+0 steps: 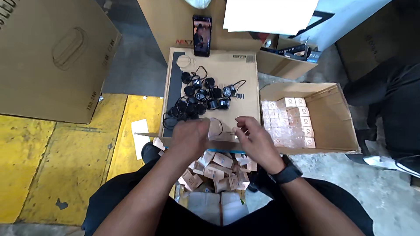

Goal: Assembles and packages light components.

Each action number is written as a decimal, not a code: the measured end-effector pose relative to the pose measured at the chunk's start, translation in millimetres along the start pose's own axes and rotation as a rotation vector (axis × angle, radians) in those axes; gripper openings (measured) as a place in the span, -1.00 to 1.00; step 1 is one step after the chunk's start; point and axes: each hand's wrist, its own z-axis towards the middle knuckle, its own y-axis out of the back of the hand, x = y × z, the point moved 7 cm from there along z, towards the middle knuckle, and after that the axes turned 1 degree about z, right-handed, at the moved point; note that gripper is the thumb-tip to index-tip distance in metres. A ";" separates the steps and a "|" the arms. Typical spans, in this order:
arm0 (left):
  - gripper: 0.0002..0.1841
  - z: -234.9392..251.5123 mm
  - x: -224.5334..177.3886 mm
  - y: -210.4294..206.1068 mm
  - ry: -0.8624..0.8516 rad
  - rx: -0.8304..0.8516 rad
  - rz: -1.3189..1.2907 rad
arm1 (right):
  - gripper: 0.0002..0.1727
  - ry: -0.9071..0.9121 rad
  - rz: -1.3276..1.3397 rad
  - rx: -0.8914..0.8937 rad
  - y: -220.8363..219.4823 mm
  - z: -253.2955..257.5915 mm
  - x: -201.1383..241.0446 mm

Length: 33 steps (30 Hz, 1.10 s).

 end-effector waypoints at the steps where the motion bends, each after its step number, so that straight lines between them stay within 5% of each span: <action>1: -0.93 -0.5 3.3 6.7 0.001 -0.072 0.016 | -0.73 0.000 -0.009 -0.021 2.5 3.1 -5.9; 5: -0.93 -3.8 4.6 12.0 -0.029 -0.078 0.020 | -0.77 -0.098 -0.088 0.102 -17.0 15.1 -30.7; 11: -0.78 -26.1 -7.7 -23.0 0.027 0.595 -0.012 | -0.54 -0.013 -0.231 0.239 -81.1 22.7 -38.2; 14: -0.83 -43.0 -20.9 -33.6 -0.185 0.782 -0.125 | -0.50 0.228 -0.293 0.200 -102.7 36.4 -21.0; 18: -0.91 -47.7 -46.6 -22.7 -0.463 0.761 -0.336 | -0.31 0.447 -0.353 0.297 -154.7 55.9 5.0; 24: -0.86 -39.9 -44.4 -4.7 -0.420 0.664 -0.557 | -0.37 0.250 -0.509 0.405 -180.0 75.7 12.6; 28: -0.84 -30.4 -39.0 4.6 -0.352 0.497 -0.626 | -0.52 0.137 -0.352 0.391 -148.6 77.5 5.9; 33: -0.80 -19.8 -21.2 19.2 -0.202 0.230 -0.631 | -0.57 -0.068 0.131 0.045 -44.2 67.3 -29.2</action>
